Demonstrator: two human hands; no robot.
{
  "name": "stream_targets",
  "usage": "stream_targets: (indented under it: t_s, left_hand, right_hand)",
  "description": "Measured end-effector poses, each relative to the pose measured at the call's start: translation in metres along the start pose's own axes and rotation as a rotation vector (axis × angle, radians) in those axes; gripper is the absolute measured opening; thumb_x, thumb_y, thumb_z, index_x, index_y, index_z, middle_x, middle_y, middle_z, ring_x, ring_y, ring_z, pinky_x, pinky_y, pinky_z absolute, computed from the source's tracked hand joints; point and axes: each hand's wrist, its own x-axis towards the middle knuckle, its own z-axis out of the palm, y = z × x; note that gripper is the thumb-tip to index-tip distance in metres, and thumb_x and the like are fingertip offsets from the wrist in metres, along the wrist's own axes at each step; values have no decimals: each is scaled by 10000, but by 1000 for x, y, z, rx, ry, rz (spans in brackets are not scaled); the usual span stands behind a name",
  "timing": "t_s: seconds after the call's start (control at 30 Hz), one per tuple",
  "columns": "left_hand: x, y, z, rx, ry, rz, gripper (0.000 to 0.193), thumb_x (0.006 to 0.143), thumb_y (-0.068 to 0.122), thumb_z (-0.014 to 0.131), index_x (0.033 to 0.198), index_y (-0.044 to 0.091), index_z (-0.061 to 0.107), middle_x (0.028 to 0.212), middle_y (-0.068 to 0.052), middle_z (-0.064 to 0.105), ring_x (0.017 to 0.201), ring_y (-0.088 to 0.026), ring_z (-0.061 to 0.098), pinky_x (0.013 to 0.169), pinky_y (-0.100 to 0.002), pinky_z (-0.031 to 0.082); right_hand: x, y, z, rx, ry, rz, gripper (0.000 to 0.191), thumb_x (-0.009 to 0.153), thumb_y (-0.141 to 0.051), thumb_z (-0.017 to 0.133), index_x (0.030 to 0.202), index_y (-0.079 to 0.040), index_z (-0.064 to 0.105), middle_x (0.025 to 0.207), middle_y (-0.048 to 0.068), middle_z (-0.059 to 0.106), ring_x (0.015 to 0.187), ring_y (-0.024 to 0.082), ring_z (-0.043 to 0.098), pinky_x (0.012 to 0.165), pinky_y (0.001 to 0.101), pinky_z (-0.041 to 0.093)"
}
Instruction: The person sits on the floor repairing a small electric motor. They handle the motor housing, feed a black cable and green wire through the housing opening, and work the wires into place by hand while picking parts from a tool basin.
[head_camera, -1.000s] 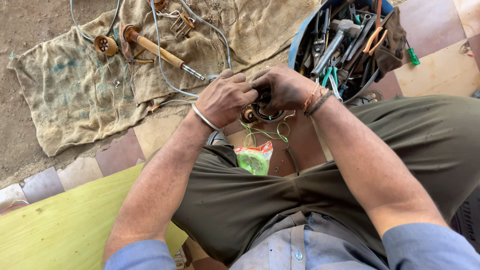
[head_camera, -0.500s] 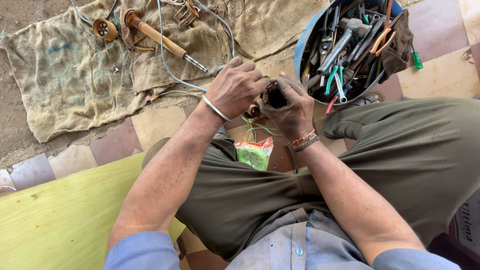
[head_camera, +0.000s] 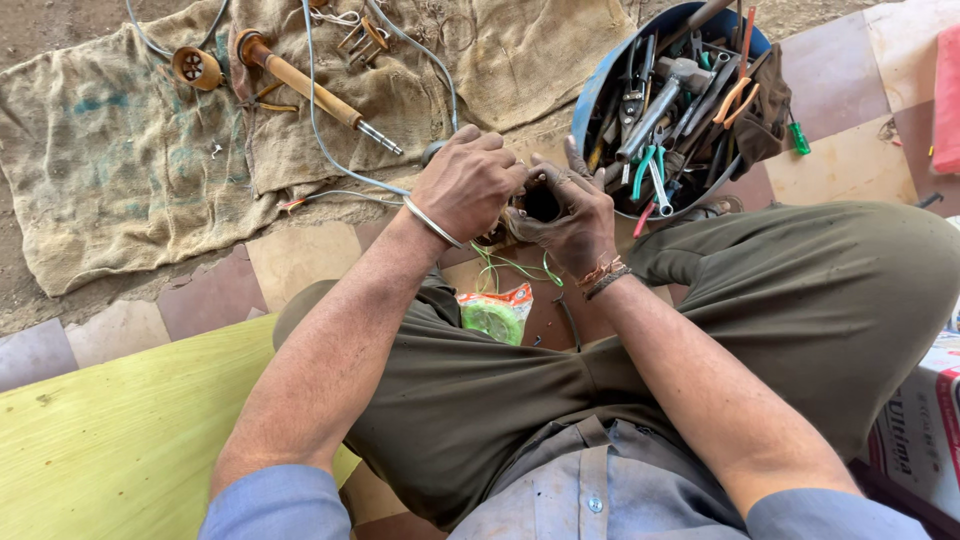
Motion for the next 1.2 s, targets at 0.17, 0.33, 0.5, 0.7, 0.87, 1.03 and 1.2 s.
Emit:
stream_targets:
  t_s: [0.17, 0.33, 0.5, 0.7, 0.87, 1.03, 1.2]
  left_hand:
    - [1, 2, 3, -13, -63, -51, 24, 844, 133, 679, 824, 129, 689, 838, -29, 687, 937, -218, 641, 884, -388, 466]
    - [2, 7, -2, -36, 40, -89, 137, 832, 246, 751, 832, 120, 697, 842, -36, 683, 946, -233, 629, 895, -399, 457]
    - [3, 27, -20, 74, 162, -223, 97, 819, 169, 741, 846, 89, 692, 930, -85, 672, 999, -264, 622, 982, -408, 469]
    - [-13, 84, -8, -112, 500, -798, 151, 923, 164, 729, 896, 25, 676, 1005, -165, 642, 987, -332, 607, 906, -443, 480]
    - [-23, 99, 58, -822, 408, -1394, 243, 985, 230, 641, 1095, 15, 676, 1003, -155, 745, 913, -248, 704, 855, -399, 540]
    - [-33, 86, 101, -1020, 516, -1335, 286, 994, 158, 639, 1245, 28, 679, 1092, -125, 765, 922, -173, 706, 801, -344, 555]
    - [-20, 83, 87, -1301, 382, -1371, 388, 940, 129, 659, 1327, 113, 680, 1105, -86, 744, 846, -121, 707, 558, -298, 619]
  right_hand:
    - [-3, 0, 2, -117, -3, 1, 440, 753, -294, 948, 1100, -113, 748, 1469, 158, 623, 1496, 386, 400, 1180, 603, 251]
    - [-1, -5, 0, -97, -24, 34, 403, 776, -290, 938, 1089, -122, 748, 1482, 175, 609, 1509, 385, 407, 1204, 533, 318]
    - [1, -6, -4, 2, -75, 89, 406, 792, -242, 893, 1125, -84, 724, 1482, 214, 584, 1500, 390, 412, 1202, 427, 405]
    - [3, -12, -7, -43, -70, 69, 482, 783, -230, 918, 1194, -70, 723, 1505, 233, 554, 1481, 396, 427, 1192, 446, 392]
    - [12, -20, -25, 6, -176, 31, 680, 644, -182, 970, 1261, -72, 707, 1496, 267, 521, 1404, 400, 449, 1128, 443, 404]
    - [10, -12, -65, 525, -330, 341, 874, 695, -70, 878, 1490, -140, 522, 1395, 144, 679, 1224, 235, 636, 1067, 311, 552]
    - [5, 11, -90, 354, -215, 316, 465, 844, -45, 860, 1280, -51, 700, 1196, 104, 727, 1062, 143, 694, 905, 266, 583]
